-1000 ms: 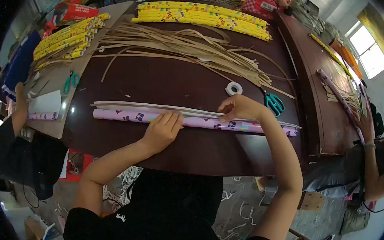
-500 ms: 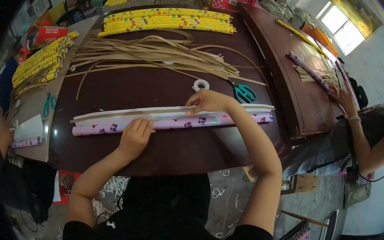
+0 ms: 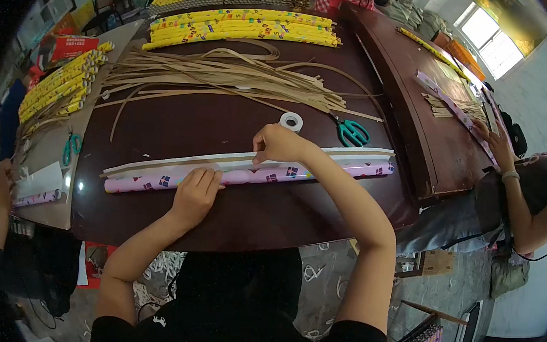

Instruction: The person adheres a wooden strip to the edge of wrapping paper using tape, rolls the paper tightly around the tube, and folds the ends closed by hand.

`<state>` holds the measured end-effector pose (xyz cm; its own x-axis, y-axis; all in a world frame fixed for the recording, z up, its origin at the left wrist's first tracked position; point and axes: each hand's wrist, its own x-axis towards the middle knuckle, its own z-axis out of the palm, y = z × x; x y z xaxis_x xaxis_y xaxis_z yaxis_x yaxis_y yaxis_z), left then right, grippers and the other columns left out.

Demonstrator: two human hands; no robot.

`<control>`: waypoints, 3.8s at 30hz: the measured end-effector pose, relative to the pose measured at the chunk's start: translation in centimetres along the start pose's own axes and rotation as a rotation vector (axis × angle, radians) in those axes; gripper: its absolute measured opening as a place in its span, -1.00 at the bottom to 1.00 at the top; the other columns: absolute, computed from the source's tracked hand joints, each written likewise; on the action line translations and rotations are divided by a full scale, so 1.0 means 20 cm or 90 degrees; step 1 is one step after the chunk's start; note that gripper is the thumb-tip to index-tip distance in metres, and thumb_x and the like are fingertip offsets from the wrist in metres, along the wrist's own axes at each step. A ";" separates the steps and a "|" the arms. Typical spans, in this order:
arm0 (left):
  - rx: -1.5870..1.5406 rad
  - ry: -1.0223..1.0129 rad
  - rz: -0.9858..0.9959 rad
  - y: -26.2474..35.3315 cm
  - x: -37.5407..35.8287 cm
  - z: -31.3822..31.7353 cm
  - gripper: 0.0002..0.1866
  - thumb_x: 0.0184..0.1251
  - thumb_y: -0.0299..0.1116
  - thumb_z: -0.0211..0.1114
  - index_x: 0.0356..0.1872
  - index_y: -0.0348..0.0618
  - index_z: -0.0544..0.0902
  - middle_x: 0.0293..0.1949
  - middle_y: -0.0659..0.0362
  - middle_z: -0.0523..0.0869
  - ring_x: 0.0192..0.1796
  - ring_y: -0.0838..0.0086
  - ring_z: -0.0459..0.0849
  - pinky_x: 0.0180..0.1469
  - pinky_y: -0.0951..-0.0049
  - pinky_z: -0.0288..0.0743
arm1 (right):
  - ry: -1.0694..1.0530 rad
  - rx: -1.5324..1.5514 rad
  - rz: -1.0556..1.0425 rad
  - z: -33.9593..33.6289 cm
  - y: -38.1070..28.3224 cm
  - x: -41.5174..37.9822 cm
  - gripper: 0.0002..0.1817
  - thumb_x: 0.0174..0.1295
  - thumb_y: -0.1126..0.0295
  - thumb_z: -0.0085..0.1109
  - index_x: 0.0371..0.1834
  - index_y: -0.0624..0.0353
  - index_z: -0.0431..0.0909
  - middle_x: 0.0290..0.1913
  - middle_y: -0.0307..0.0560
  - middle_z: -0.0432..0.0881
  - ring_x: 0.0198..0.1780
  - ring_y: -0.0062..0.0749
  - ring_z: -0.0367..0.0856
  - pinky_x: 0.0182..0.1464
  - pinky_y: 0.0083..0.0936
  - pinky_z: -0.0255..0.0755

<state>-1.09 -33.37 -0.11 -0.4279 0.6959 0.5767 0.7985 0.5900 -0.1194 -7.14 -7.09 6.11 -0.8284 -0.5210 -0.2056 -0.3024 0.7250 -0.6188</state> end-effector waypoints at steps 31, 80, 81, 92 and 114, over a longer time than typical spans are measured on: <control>0.074 0.021 0.005 0.01 -0.01 -0.01 -0.69 0.18 -0.36 0.24 -0.12 -0.36 0.62 -0.17 0.05 0.67 -0.10 0.32 0.65 0.02 0.43 0.56 | 0.148 -0.002 0.038 0.10 -0.18 -0.15 -0.83 0.07 0.41 0.37 -0.34 0.28 0.64 -0.41 0.12 0.70 -0.36 -0.06 0.70 -0.23 -0.30 0.54; -0.314 -0.244 -0.041 -0.05 0.17 -0.13 -0.56 0.21 -0.56 0.25 0.16 -0.36 0.54 -0.01 -0.13 0.69 0.09 0.02 0.66 0.13 0.14 0.54 | 0.305 -0.313 -0.186 0.41 -0.11 -0.33 -0.72 0.11 0.41 0.15 -0.13 0.31 0.55 -0.14 0.06 0.69 -0.12 -0.08 0.70 -0.06 -0.25 0.58; -0.312 -0.239 -0.039 -0.05 0.17 -0.13 -0.56 0.21 -0.56 0.25 0.16 -0.36 0.54 -0.01 -0.13 0.69 0.09 0.02 0.66 0.13 0.14 0.54 | 0.307 -0.317 -0.186 0.40 -0.12 -0.33 -0.72 0.11 0.41 0.15 -0.13 0.31 0.55 -0.14 0.06 0.69 -0.12 -0.08 0.70 -0.06 -0.25 0.58; -0.302 -0.210 -0.025 -0.06 0.15 -0.16 -0.54 0.19 -0.62 0.21 0.18 -0.41 0.53 -0.04 -0.10 0.69 0.02 0.10 0.65 0.10 0.20 0.53 | 0.292 -0.297 -0.168 0.40 -0.13 -0.31 -0.70 0.16 0.40 0.14 -0.06 0.28 0.58 -0.06 0.06 0.70 -0.03 -0.09 0.69 0.03 -0.23 0.56; -0.272 -0.173 -0.021 -0.04 0.11 -0.13 -0.55 0.17 -0.62 0.23 0.15 -0.43 0.56 -0.04 -0.11 0.70 0.01 0.11 0.67 0.08 0.22 0.55 | 0.336 0.871 0.261 0.59 -0.26 -0.52 -0.56 0.45 0.18 0.15 0.22 0.28 0.49 -0.02 -0.06 0.70 -0.38 -0.55 0.64 -0.41 -0.62 0.53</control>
<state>-1.57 -33.32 3.41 -0.5053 0.7946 0.3366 0.8603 0.4332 0.2689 8.72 -10.81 2.55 -0.9023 0.0362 -0.4296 0.3930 -0.3404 -0.8542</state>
